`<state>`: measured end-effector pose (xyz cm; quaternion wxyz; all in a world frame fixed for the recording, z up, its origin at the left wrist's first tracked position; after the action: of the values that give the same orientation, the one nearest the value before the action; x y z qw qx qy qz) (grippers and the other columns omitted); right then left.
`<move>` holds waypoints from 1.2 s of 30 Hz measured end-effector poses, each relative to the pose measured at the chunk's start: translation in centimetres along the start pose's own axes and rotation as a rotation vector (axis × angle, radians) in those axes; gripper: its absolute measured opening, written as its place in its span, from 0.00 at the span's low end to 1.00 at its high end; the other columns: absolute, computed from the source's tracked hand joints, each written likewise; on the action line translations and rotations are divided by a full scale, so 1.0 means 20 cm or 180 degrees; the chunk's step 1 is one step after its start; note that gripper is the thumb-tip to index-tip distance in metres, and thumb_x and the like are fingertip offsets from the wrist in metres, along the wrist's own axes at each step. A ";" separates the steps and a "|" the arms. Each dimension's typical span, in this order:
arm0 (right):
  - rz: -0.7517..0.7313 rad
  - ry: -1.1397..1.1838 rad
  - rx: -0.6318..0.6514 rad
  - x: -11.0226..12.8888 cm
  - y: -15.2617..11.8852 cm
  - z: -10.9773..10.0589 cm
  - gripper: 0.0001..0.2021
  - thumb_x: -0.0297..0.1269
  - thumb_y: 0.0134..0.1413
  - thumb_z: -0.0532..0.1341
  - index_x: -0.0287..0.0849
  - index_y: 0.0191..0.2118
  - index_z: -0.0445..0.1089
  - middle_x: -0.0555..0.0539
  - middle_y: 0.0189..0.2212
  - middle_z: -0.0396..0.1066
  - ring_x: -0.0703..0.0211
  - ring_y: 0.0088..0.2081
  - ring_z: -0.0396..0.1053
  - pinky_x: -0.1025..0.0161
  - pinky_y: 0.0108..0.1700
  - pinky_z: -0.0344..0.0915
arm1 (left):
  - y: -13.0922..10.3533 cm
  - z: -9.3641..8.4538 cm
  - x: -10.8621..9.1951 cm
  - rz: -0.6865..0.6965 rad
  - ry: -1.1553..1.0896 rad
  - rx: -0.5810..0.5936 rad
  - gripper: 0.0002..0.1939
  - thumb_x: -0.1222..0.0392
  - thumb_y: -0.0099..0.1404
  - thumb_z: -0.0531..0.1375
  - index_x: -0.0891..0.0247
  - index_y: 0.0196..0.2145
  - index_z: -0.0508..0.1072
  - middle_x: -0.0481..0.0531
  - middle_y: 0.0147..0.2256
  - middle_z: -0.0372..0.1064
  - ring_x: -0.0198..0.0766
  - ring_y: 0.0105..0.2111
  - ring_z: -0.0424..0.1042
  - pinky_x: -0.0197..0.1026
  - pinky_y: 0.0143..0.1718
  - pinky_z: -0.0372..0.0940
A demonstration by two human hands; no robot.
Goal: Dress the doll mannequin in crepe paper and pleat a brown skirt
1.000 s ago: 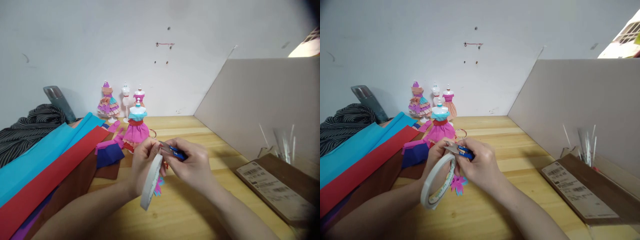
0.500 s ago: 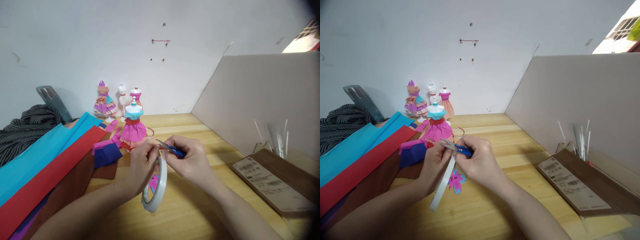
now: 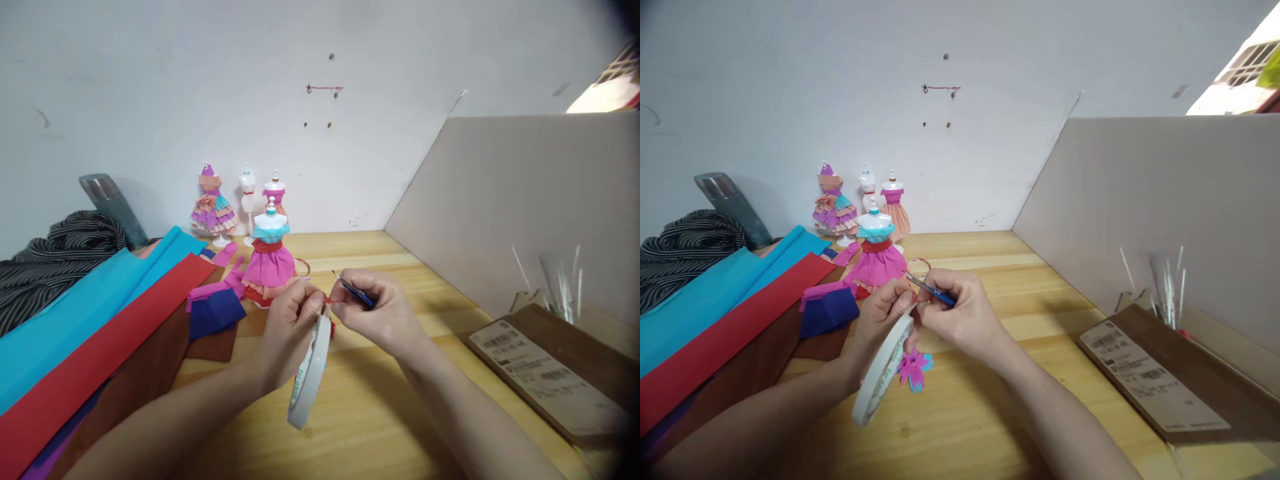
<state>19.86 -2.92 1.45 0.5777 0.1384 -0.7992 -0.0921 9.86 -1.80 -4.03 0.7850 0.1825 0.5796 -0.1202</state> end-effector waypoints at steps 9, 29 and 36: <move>0.0171 0.0586 0.0328 -0.06 0.05 0.00 0.04 0.29 0.34 0.57 0.42 0.17 0.62 0.58 0.10 0.57 0.69 0.15 0.54 0.69 0.19 0.51 | 0.01 0.01 0.04 -0.0068 -0.0327 0.0130 0.21 0.43 0.60 0.61 0.63 0.27 0.61 0.43 0.20 0.65 0.26 0.13 0.59 0.29 0.14 0.53; 0.0683 -0.0393 0.0545 -0.59 0.29 -0.20 0.05 0.34 0.34 0.64 0.37 0.19 0.71 0.55 0.15 0.59 0.68 0.20 0.52 0.67 0.25 0.46 | -0.10 -0.13 -0.51 0.2636 0.2479 -0.0781 0.10 0.66 0.67 0.54 0.62 0.27 0.68 0.42 0.19 0.64 0.26 0.16 0.62 0.29 0.19 0.57; 0.0301 -0.0308 -0.0066 -0.43 0.24 -0.29 0.19 0.50 0.43 0.66 0.41 0.17 0.63 0.56 0.13 0.52 0.69 0.18 0.45 0.65 0.23 0.41 | -0.20 -0.23 -0.73 0.3743 0.4363 -0.2215 0.11 0.64 0.69 0.53 0.63 0.28 0.70 0.46 0.23 0.70 0.30 0.22 0.67 0.31 0.24 0.56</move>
<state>27.34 4.56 -2.89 0.5434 0.0898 -0.8308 -0.0796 -0.03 -3.77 8.11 0.2215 0.2312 0.7309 0.6027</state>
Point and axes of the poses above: each hand's wrist, its own y-axis towards the middle knuckle, its own z-axis out of the palm, x = y × z, the point moved 7 cm from there along y, towards the middle knuckle
